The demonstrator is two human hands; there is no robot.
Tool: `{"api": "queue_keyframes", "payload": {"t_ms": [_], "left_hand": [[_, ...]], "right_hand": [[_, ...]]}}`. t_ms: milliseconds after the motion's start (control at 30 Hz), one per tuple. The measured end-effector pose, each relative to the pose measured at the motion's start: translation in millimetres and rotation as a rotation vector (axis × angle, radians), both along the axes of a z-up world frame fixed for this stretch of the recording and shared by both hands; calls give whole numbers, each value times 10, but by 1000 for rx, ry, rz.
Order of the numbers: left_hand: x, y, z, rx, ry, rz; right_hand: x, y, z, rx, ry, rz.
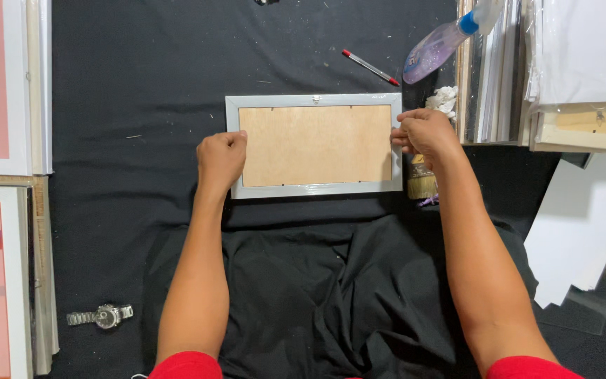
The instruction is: The person brushes dust off a picture frame, sprays and wipes the glass surface, and then turns the frame over to secure the back panel using a small handheld tool.
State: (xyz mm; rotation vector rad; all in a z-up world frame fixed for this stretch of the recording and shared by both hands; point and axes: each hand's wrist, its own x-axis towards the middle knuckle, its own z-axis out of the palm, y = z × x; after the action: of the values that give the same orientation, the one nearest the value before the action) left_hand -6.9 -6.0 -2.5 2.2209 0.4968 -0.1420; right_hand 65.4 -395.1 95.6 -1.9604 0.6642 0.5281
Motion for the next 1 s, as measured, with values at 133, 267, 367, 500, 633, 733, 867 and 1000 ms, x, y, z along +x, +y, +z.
{"api": "queue_keyframes", "payload": {"t_ms": [133,267,367,500,633,733,867,1000], "left_hand": [[-15,1,-73,-89,100,14],[1,-82,345,-124,121,24],[-23,-160,817,-220,154,146],[-3,-120,498,-269,139,173],[13,-106,346,-328,105,229],[30,-115,303,-358,90,262],[9,-116,205,-340,77,256],[60,-100,136,-335,52,282]], "right_hand": [[9,12,5,3,13,-2],[13,-22,-36,7,23,-1],[-3,8,4,4,30,-5],[-14,59,61,21,36,-20],[-27,69,43,30,18,-18],[-13,-3,-86,7,-3,10],[-20,-8,-144,-33,-52,63],[17,195,-289,-459,-114,382]]}}
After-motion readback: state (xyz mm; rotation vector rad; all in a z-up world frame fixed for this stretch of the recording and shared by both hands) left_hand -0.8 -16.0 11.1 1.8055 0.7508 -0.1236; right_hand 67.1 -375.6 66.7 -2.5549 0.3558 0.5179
